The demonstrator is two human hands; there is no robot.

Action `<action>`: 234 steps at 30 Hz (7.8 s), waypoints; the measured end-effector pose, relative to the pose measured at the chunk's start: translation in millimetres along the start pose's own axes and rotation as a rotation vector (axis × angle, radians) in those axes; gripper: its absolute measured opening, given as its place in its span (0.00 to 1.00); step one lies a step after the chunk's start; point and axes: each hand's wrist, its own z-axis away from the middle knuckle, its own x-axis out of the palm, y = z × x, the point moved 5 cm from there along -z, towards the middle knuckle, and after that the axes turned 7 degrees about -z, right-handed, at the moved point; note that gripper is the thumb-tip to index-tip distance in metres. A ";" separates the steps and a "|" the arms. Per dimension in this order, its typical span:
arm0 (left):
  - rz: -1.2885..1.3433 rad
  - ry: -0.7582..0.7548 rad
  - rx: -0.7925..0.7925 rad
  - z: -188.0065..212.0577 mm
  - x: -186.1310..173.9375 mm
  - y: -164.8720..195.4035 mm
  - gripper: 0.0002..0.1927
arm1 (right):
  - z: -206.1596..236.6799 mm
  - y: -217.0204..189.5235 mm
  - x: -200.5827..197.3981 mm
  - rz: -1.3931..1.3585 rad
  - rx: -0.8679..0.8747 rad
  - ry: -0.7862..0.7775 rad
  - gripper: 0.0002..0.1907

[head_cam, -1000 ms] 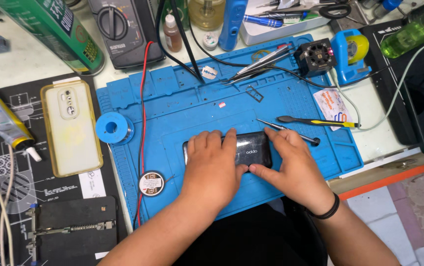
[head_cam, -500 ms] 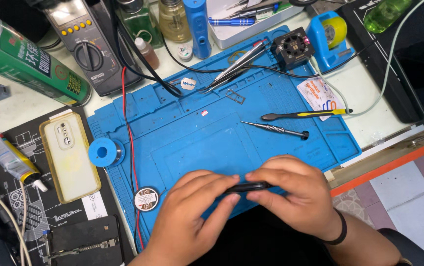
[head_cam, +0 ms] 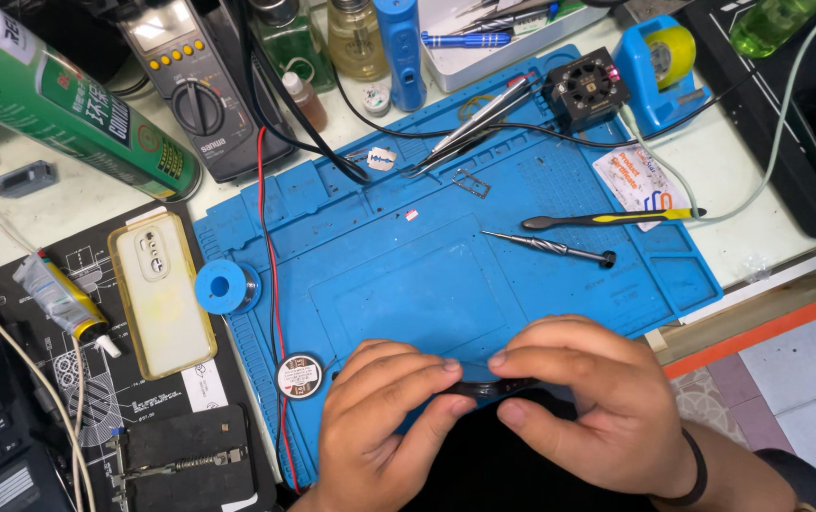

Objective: The person removes the SIM tray from a smartphone, then opens the back cover to access internal components. They use a screwdriver to remove screws and a spudger to disconnect ribbon cables inside the phone.

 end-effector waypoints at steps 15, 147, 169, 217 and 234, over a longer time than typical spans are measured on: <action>0.045 -0.007 -0.027 6.9 -6.7 1.9 0.15 | 4.3 0.4 21.8 -0.195 -0.010 0.045 0.16; 0.778 -0.322 -0.599 44.0 45.1 -35.5 0.36 | -30.6 50.8 24.5 -0.321 0.055 -0.014 0.38; 0.772 0.179 -0.597 65.6 9.2 -73.9 0.41 | -55.0 69.9 -12.0 0.348 0.196 -0.025 0.10; 0.040 0.082 -0.535 82.1 -0.4 -39.2 0.50 | -138.6 112.8 43.9 0.385 -0.049 -0.519 0.05; 0.985 0.183 -0.558 121.0 15.4 -83.0 0.50 | -100.1 105.1 62.1 0.404 0.126 -0.707 0.09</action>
